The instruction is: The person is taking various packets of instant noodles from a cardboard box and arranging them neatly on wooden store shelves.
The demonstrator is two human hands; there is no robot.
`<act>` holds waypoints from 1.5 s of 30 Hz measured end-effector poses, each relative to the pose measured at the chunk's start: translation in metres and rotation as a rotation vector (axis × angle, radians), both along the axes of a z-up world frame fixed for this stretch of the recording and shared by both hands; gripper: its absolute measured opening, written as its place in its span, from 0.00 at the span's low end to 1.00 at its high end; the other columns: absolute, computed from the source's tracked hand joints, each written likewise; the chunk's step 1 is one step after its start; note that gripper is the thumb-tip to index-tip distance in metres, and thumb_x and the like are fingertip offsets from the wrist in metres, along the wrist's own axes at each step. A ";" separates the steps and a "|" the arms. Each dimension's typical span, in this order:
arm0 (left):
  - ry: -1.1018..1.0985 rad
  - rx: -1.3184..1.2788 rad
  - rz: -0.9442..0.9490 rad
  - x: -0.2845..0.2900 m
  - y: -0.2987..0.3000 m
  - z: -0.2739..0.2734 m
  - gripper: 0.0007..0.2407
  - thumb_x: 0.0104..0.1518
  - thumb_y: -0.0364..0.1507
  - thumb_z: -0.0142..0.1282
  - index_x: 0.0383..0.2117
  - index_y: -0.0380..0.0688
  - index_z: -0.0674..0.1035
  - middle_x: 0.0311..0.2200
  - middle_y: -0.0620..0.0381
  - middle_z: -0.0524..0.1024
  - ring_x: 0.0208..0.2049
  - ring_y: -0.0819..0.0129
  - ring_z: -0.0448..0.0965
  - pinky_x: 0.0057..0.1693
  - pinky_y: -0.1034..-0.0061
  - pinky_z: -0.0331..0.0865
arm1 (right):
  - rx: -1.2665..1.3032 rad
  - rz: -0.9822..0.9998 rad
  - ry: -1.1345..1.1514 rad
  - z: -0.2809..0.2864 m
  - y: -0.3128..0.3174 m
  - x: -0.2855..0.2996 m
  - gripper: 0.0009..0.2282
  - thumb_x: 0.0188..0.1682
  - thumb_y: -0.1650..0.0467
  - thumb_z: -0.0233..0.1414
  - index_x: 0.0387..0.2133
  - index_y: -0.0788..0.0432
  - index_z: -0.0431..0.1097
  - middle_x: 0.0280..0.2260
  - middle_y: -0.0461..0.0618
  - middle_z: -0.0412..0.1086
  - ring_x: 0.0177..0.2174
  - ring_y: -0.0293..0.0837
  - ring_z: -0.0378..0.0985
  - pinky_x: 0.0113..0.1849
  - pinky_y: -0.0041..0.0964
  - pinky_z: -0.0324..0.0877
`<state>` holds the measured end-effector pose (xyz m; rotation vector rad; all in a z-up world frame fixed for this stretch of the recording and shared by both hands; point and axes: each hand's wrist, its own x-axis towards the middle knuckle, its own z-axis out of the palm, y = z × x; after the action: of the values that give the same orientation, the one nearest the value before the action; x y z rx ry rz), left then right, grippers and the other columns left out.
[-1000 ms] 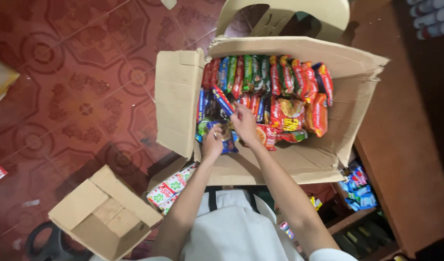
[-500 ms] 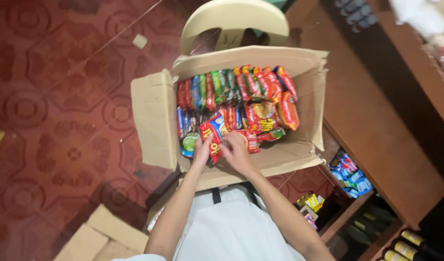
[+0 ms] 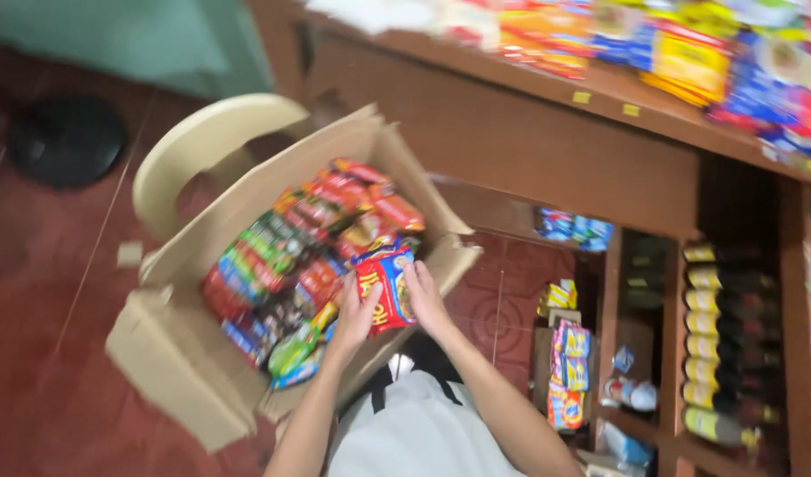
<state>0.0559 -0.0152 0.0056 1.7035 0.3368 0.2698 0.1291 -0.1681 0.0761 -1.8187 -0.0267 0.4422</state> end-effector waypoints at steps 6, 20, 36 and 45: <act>-0.005 0.110 -0.216 0.040 -0.044 0.085 0.22 0.61 0.39 0.52 0.55 0.33 0.72 0.53 0.41 0.70 0.57 0.48 0.71 0.63 0.61 0.63 | -0.086 -0.168 -0.106 0.057 -0.044 0.012 0.20 0.54 0.56 0.44 0.47 0.59 0.69 0.38 0.58 0.78 0.41 0.48 0.82 0.44 0.45 0.73; -0.024 -0.023 -0.428 0.075 -0.233 0.136 0.19 0.68 0.38 0.37 0.56 0.36 0.72 0.55 0.44 0.73 0.57 0.55 0.74 0.63 0.65 0.63 | -0.176 -0.410 -0.314 0.126 -0.228 0.008 0.17 0.53 0.60 0.50 0.37 0.65 0.71 0.29 0.63 0.78 0.34 0.57 0.85 0.34 0.47 0.76; 0.061 -0.137 -0.538 0.080 -0.395 0.147 0.18 0.68 0.37 0.39 0.55 0.37 0.71 0.48 0.48 0.79 0.49 0.65 0.80 0.56 0.71 0.70 | -0.205 -0.525 -0.335 0.125 -0.392 -0.009 0.19 0.54 0.58 0.49 0.37 0.65 0.72 0.29 0.63 0.79 0.33 0.58 0.84 0.35 0.49 0.75; 0.011 -0.475 -0.372 0.151 -0.402 0.191 0.18 0.68 0.40 0.40 0.55 0.39 0.70 0.46 0.52 0.78 0.43 0.71 0.80 0.51 0.73 0.75 | -0.229 -0.360 -0.790 0.181 -0.410 0.004 0.35 0.36 0.70 0.68 0.57 0.60 0.58 0.60 0.64 0.55 0.59 0.62 0.62 0.57 0.49 0.63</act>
<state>0.2072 -0.4175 0.1968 1.2651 0.0756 -0.0914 0.1327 -0.5776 0.2566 -2.0650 -0.1944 -0.5601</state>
